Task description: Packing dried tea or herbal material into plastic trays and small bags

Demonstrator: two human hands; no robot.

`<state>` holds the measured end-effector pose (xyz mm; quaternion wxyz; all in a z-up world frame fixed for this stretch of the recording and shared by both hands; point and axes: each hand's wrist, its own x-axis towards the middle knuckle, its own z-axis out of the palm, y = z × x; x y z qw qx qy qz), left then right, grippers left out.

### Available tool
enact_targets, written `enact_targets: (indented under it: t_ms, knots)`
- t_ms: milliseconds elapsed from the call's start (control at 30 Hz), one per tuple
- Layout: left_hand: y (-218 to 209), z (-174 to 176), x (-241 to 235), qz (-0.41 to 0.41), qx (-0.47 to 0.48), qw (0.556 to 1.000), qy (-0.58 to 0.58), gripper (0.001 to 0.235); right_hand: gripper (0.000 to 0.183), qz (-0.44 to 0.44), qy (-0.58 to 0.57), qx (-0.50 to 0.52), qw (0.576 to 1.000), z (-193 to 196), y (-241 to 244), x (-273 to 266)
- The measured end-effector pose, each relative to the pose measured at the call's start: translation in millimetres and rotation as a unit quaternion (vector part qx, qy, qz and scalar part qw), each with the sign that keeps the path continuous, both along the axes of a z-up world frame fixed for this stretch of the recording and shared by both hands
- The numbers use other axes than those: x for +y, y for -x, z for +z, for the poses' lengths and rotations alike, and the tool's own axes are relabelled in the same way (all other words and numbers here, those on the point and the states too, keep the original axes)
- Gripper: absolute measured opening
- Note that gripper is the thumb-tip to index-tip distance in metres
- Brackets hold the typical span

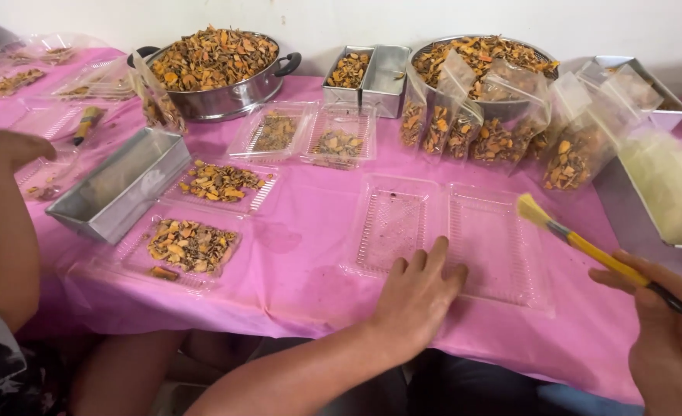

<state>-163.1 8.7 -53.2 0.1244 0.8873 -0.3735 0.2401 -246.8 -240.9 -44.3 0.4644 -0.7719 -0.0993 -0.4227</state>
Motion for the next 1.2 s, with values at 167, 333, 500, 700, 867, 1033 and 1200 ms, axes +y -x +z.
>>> enact_targets:
  t_ms: [167, 333, 500, 700, 867, 1033, 1200]
  knots:
    - [-11.6, -6.9, 7.5, -0.02, 0.043, 0.996, -0.076, 0.02, 0.014, -0.052, -0.052, 0.003, 0.997, -15.3, 4.3, 0.9]
    - [-6.4, -2.8, 41.9, -0.094, -0.171, 0.979, -0.05, 0.019, 0.017, -0.065, -0.073, 0.024, 0.995, -25.0, 1.2, 8.6]
    - [22.9, 35.2, 87.6, -0.216, -0.155, 0.961, -0.082, 0.022, 0.018, -0.063, -0.088, 0.019, 0.994, -30.5, 1.1, 4.2]
    - [28.2, 61.2, 126.1, -0.249, -0.096, 0.961, -0.064, 0.024, 0.02, -0.066, -0.064, 0.018, 0.996, -32.7, 2.8, 6.4]
    - [-23.0, 89.4, 148.5, -0.245, -0.127, 0.961, 0.011, 0.023, 0.019, -0.069, -0.073, 0.02, 0.995, -33.1, 4.1, 8.2]
    - [-109.7, 103.8, 178.1, -0.193, -0.197, 0.961, 0.003, 0.038, 0.023, -0.075, -0.072, 0.028, 0.994, -30.6, 4.6, 11.0]
    - [-146.9, 154.8, 160.9, 0.241, 0.325, 0.912, 0.071, 0.067, 0.024, -0.085, -0.053, 0.038, 0.994, -22.9, 6.0, 14.0]
